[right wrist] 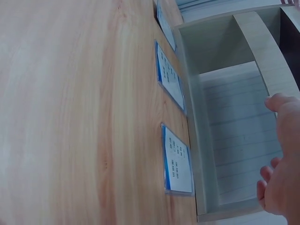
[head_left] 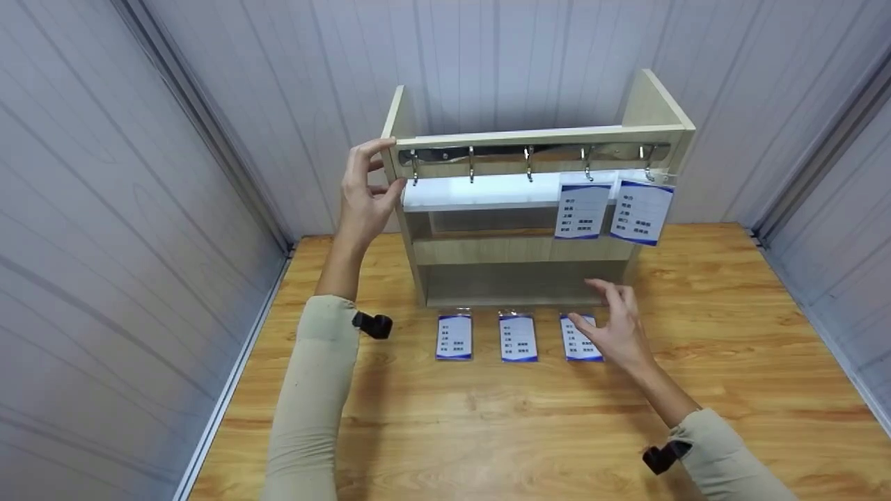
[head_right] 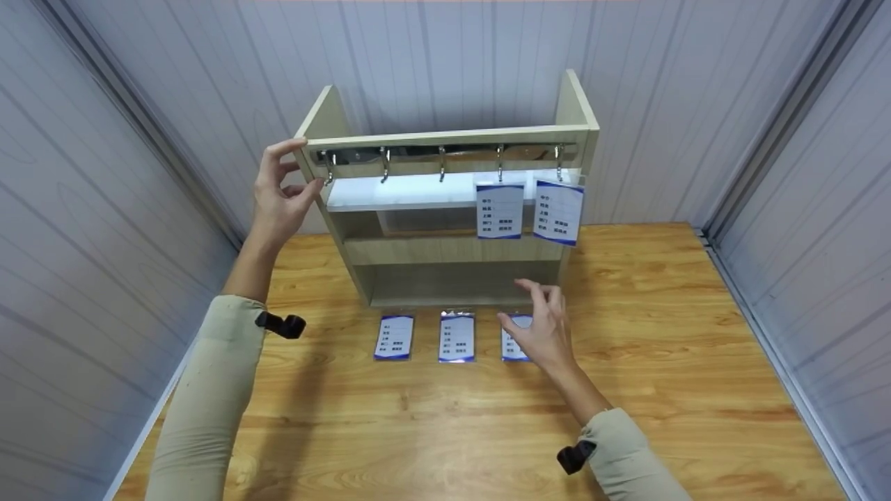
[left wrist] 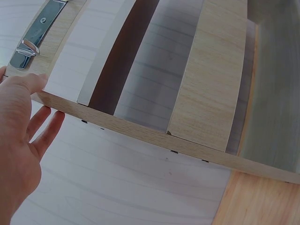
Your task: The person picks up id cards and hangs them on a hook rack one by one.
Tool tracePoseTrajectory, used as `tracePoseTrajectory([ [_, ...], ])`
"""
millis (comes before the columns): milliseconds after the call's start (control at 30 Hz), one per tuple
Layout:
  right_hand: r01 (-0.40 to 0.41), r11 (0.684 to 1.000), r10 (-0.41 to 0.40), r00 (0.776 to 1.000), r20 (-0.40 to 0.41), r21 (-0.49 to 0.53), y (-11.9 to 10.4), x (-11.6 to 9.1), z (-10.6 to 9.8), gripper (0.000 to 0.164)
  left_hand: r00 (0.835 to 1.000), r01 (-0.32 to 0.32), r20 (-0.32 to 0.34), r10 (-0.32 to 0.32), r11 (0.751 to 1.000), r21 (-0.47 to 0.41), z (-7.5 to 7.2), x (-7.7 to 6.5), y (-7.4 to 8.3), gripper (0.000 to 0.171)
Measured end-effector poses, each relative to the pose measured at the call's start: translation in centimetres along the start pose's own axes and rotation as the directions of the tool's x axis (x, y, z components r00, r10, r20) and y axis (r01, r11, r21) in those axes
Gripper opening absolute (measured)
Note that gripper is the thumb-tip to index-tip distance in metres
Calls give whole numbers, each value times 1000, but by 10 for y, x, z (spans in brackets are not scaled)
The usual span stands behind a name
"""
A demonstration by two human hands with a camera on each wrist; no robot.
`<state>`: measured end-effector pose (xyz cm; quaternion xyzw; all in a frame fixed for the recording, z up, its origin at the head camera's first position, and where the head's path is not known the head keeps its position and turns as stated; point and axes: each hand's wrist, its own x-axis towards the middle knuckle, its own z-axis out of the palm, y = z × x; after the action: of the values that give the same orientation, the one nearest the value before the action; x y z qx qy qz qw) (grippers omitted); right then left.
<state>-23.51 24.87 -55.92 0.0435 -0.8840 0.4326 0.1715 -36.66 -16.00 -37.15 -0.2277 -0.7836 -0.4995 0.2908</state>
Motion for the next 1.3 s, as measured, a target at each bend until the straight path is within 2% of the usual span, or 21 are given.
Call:
tracePoseTrajectory([
  [200,-73,997,74,996,56,-19,7,-3,3,74,1000,11,-5,-11,1000,0,1,-1,1,55],
  [433,-167,984,172,979,109,-56,14,-9,9,81,1000,12,-3,-12,1000,-1,0,-1,1,54],
  [700,-224,974,227,968,110,-42,18,-12,17,80,1000,1,-1,-1,1000,7,0,0,1,54],
  [933,-281,960,280,954,105,-3,18,-15,22,78,1000,23,3,-23,1000,17,0,1,3,55],
  [1300,-315,943,325,941,93,-106,25,-14,33,78,1000,20,-5,-20,1000,14,1,-1,2,54],
])
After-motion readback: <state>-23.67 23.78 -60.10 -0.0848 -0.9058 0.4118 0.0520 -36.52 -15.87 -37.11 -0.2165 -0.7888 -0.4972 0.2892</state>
